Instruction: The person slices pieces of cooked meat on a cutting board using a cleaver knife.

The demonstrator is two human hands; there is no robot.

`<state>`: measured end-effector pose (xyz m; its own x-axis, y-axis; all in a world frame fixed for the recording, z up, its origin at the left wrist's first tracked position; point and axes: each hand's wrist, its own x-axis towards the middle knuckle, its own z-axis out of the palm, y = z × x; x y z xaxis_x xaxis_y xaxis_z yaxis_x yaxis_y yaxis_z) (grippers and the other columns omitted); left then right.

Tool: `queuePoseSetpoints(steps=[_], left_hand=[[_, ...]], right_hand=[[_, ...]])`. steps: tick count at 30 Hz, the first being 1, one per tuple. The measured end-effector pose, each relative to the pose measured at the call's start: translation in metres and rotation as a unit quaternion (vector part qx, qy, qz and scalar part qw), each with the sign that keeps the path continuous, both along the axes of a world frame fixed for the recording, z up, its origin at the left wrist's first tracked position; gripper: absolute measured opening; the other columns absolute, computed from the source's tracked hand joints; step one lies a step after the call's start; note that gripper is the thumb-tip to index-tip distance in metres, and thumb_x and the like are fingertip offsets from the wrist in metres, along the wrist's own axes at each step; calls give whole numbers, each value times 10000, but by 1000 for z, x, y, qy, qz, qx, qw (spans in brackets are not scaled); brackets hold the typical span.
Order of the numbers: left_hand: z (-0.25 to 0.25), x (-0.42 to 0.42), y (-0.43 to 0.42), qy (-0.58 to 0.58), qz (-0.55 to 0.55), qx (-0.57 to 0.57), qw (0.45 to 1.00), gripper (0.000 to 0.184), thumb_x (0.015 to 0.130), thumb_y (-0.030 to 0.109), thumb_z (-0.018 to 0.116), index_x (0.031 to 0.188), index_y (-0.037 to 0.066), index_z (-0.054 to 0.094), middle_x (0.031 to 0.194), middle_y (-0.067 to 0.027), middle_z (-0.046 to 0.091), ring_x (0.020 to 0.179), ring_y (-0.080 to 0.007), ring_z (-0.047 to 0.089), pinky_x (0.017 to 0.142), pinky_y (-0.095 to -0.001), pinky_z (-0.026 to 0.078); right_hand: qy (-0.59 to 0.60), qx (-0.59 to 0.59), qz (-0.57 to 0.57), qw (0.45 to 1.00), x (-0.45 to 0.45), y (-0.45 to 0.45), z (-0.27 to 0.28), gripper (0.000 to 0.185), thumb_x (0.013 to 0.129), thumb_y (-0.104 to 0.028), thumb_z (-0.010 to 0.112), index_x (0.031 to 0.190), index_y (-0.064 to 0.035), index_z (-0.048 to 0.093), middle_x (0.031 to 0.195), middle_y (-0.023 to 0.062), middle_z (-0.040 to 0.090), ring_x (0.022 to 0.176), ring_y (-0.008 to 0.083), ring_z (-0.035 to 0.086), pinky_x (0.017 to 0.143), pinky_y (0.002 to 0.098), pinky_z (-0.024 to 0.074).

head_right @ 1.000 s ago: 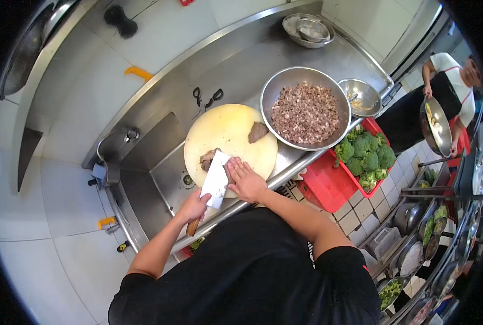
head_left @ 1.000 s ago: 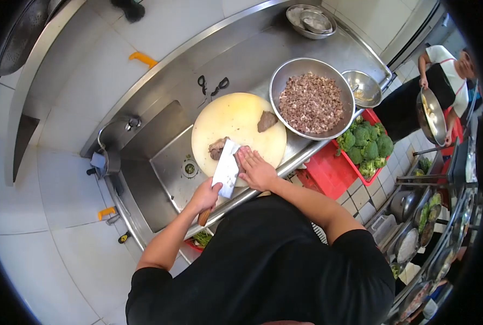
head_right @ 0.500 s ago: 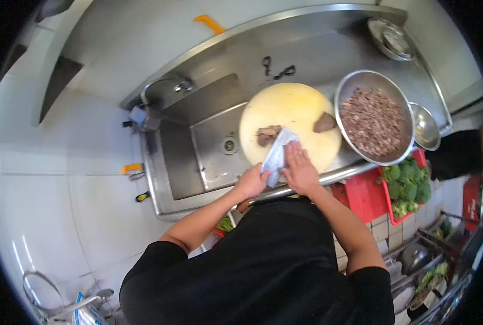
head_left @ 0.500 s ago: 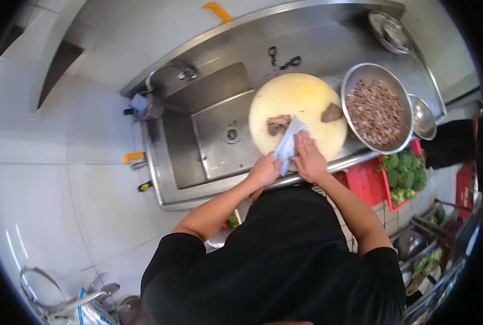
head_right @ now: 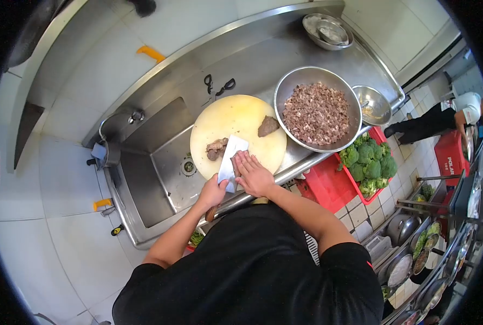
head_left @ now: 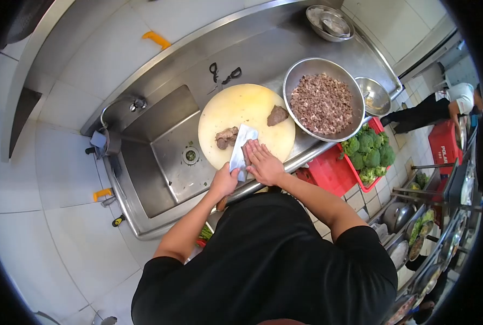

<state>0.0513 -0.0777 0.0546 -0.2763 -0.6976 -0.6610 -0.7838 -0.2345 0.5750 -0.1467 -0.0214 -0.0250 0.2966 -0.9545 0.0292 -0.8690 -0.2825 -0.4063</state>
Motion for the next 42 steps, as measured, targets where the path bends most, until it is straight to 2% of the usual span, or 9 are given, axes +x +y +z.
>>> queuePoseSetpoints(steps=[3,10,20,25,27,28,34,40,42], left_hand=[[-35,46,27,27,-74,-156,985,374,1006,282,602,1250,-1,612,1089,-269,722,1053,-431,698,917,-485,538],[-16,7,0,-2,-9,-48,999,363,992,296,612,1205,2,612,1049,-301,712,999,-477,687,882,-540,533],[-13,40,27,-44,-85,-131,987,364,1007,324,598,1182,5,594,1031,-319,706,1003,-493,685,884,-550,531],[-26,11,-1,-39,-51,-98,993,379,1014,330,588,1188,-6,568,1035,-324,702,997,-499,683,872,-548,537],[-43,13,-3,-34,-74,-162,983,345,1025,307,584,1146,-15,555,884,-283,697,726,-409,696,665,-495,549],[-52,15,-3,-31,-87,-194,977,330,1031,295,582,1125,-19,548,809,-262,695,590,-365,702,562,-468,555],[-53,14,-5,-17,-74,-166,983,327,1041,301,569,1133,-11,540,784,-237,689,552,-334,687,510,-453,544],[-51,14,-6,-29,-79,-169,982,324,1043,298,560,1137,-11,551,789,-226,698,533,-310,683,513,-443,547],[-51,13,-7,-9,-77,-184,980,321,1045,299,561,1134,-9,561,771,-206,690,514,-292,671,497,-431,542]], right_hand=[[15,-6,19,1000,-3,1,7,753,1067,-443,404,1587,78,247,1659,275,265,1565,398,222,1276,498,183],[16,-10,2,1000,1,2,5,741,1064,-435,407,1585,72,260,1651,262,295,1563,369,243,1278,491,181],[-57,-44,-33,997,1,2,-1,672,1015,-354,551,1545,23,383,1638,216,351,1555,361,265,1279,493,181],[-206,-46,-137,968,0,-11,6,610,857,-232,772,1386,-35,543,1393,181,563,1314,369,498,1123,486,353],[-200,-90,-152,964,1,-21,13,579,781,-231,828,1279,-56,590,1175,139,640,1117,350,573,980,467,406],[-200,-56,-146,967,-1,-26,12,556,773,-233,833,1249,-60,602,1129,133,652,1101,348,581,971,465,410],[-178,99,-59,977,-11,-47,16,352,795,-213,831,1058,-37,675,951,129,729,980,329,669,901,444,485],[-420,174,-123,882,-40,-52,52,181,880,-125,750,986,2,677,1028,167,770,954,285,743,875,375,556],[-253,154,-157,942,-67,-83,66,279,864,-191,764,1049,3,688,889,153,744,884,307,727,836,403,557]])
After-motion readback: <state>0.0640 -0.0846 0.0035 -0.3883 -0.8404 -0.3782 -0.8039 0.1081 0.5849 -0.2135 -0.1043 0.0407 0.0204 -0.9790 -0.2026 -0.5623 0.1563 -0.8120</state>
